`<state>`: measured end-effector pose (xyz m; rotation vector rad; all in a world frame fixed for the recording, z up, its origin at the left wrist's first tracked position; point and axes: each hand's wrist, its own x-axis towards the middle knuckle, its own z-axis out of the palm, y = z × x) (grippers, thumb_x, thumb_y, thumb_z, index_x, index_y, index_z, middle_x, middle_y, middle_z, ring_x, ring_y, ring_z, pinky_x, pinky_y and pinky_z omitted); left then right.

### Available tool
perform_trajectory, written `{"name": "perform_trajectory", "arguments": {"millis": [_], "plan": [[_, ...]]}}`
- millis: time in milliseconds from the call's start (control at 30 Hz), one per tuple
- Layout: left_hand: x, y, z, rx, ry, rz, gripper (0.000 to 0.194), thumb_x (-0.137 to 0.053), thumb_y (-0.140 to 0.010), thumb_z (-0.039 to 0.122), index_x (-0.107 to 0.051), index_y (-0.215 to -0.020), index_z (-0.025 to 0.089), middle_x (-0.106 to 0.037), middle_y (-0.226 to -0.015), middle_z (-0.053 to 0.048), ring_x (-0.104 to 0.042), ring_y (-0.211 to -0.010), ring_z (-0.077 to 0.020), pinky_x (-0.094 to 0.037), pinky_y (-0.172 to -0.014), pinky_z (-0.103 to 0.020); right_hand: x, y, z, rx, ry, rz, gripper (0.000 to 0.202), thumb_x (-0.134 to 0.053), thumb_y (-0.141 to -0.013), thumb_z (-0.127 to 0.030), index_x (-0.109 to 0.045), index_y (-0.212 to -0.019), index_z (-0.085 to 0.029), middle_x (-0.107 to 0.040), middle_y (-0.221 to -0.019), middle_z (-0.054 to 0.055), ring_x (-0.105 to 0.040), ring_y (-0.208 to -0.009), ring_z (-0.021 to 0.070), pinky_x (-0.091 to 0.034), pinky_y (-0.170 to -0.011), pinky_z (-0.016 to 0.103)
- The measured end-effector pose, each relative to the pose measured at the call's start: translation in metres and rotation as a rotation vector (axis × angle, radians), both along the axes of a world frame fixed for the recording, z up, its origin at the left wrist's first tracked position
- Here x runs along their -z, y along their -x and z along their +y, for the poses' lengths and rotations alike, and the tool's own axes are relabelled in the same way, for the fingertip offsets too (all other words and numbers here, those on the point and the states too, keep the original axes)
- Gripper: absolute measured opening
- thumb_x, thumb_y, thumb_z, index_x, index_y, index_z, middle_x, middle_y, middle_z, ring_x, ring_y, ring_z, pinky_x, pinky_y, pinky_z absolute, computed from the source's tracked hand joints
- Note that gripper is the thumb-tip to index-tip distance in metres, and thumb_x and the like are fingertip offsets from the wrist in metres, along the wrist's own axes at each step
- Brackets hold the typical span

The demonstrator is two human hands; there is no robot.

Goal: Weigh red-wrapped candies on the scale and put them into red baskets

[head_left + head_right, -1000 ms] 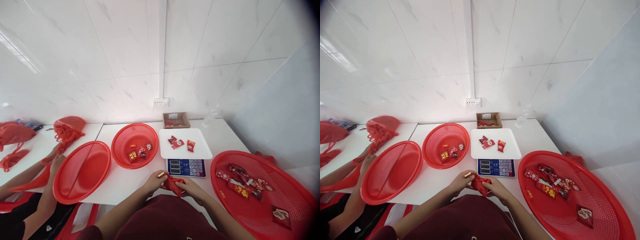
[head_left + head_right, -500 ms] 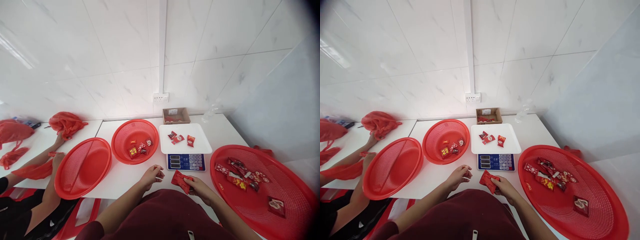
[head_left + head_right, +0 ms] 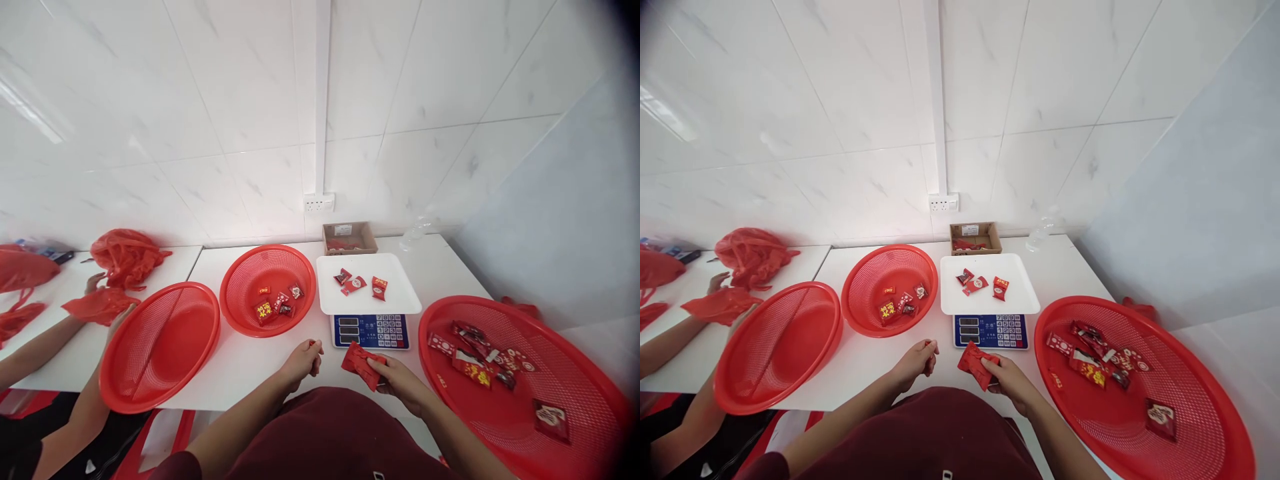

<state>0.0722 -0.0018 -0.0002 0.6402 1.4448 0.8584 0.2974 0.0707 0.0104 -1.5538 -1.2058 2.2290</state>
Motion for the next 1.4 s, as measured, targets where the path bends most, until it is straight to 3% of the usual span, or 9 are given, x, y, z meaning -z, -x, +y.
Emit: {"name": "perform_trajectory", "arguments": {"millis": [300, 433, 633, 800, 1000, 1100, 1200, 1300, 1400], "plan": [[0.000, 0.007, -0.003, 0.031, 0.043, 0.000, 0.050, -0.045, -0.074, 0.068, -0.046, -0.082, 0.019, -0.046, -0.052, 0.008, -0.041, -0.047, -0.0083, -0.033, -0.052, -0.025, -0.015, 0.008, 0.070, 0.394, -0.170, 0.057, 0.029, -0.072, -0.069, -0.037, -0.064, -0.091, -0.021, -0.071, -0.081, 0.003, -0.064, -0.070, 0.0142, -0.053, -0.064, 0.027], [0.000, 0.007, -0.003, 0.075, 0.061, 0.000, 0.049, -0.046, -0.074, 0.067, -0.046, -0.082, 0.018, -0.047, -0.052, 0.007, -0.042, -0.047, -0.0086, -0.034, -0.052, -0.026, -0.016, 0.011, 0.109, 0.445, -0.450, -0.010, 0.048, -0.066, -0.072, -0.041, -0.056, -0.116, -0.025, -0.070, -0.104, 0.005, -0.065, -0.094, 0.0209, -0.055, -0.081, 0.036], [0.003, 0.007, -0.001, 0.087, 0.075, 0.026, 0.048, -0.045, -0.074, 0.066, -0.047, -0.081, 0.019, -0.046, -0.051, 0.007, -0.043, -0.047, -0.0089, -0.034, -0.052, -0.026, -0.003, 0.037, 0.139, -0.153, -1.133, -0.702, 0.054, -0.050, -0.080, -0.029, -0.047, -0.133, -0.015, -0.044, -0.144, 0.014, -0.031, -0.137, 0.0308, -0.031, -0.110, 0.049], [0.005, 0.010, -0.004, 0.070, 0.084, 0.032, 0.046, -0.046, -0.075, 0.064, -0.047, -0.081, 0.019, -0.047, -0.051, 0.008, -0.042, -0.046, -0.0086, -0.034, -0.051, -0.025, -0.001, 0.077, 0.144, -0.613, -1.214, -0.920, 0.050, -0.040, -0.085, -0.018, -0.048, -0.134, -0.020, -0.032, -0.153, 0.008, -0.012, -0.143, 0.0335, -0.020, -0.109, 0.062], [0.014, 0.016, -0.008, 0.051, 0.091, 0.035, 0.042, -0.046, -0.077, 0.061, -0.047, -0.081, 0.019, -0.046, -0.049, 0.008, -0.041, -0.045, -0.0087, -0.033, -0.050, -0.025, 0.002, 0.089, 0.148, -0.695, -1.237, -0.872, 0.046, -0.025, -0.086, -0.008, -0.060, -0.114, -0.019, -0.057, -0.134, 0.009, -0.024, -0.141, 0.0296, -0.016, -0.108, 0.059], [0.016, 0.017, -0.008, 0.054, 0.098, 0.038, 0.042, -0.046, -0.077, 0.061, -0.047, -0.081, 0.019, -0.046, -0.048, 0.008, -0.040, -0.044, -0.0086, -0.032, -0.050, -0.024, 0.008, 0.082, 0.152, -0.622, -1.332, -0.764, 0.040, -0.026, -0.089, -0.015, -0.062, -0.106, -0.020, -0.066, -0.118, 0.009, -0.037, -0.133, 0.0255, -0.014, -0.110, 0.054], [0.016, 0.016, -0.006, 0.062, 0.093, 0.032, 0.044, -0.046, -0.076, 0.062, -0.047, -0.081, 0.019, -0.046, -0.048, 0.008, -0.041, -0.045, -0.0087, -0.032, -0.050, -0.025, 0.012, 0.071, 0.162, -0.323, -1.363, -0.654, 0.036, -0.030, -0.090, -0.030, -0.060, -0.105, -0.018, -0.065, -0.115, 0.013, -0.046, -0.124, 0.0263, -0.024, -0.106, 0.049], [0.016, 0.014, -0.003, 0.076, 0.087, 0.027, 0.045, -0.047, -0.075, 0.063, -0.047, -0.081, 0.019, -0.046, -0.049, 0.008, -0.041, -0.045, -0.0087, -0.033, -0.050, -0.025, 0.016, 0.060, 0.173, 0.035, -1.192, -0.638, 0.038, -0.032, -0.086, -0.035, -0.058, -0.105, -0.015, -0.063, -0.112, 0.017, -0.052, -0.112, 0.0271, -0.038, -0.095, 0.042], [0.018, 0.013, -0.002, 0.082, 0.087, 0.023, 0.044, -0.047, -0.076, 0.063, -0.047, -0.081, 0.019, -0.047, -0.048, 0.008, -0.041, -0.045, -0.0087, -0.033, -0.050, -0.025, 0.018, 0.051, 0.180, 0.155, -1.047, -0.675, 0.043, -0.030, -0.084, -0.038, -0.056, -0.107, -0.014, -0.065, -0.102, 0.017, -0.060, -0.094, 0.0268, -0.045, -0.080, 0.040]]}}
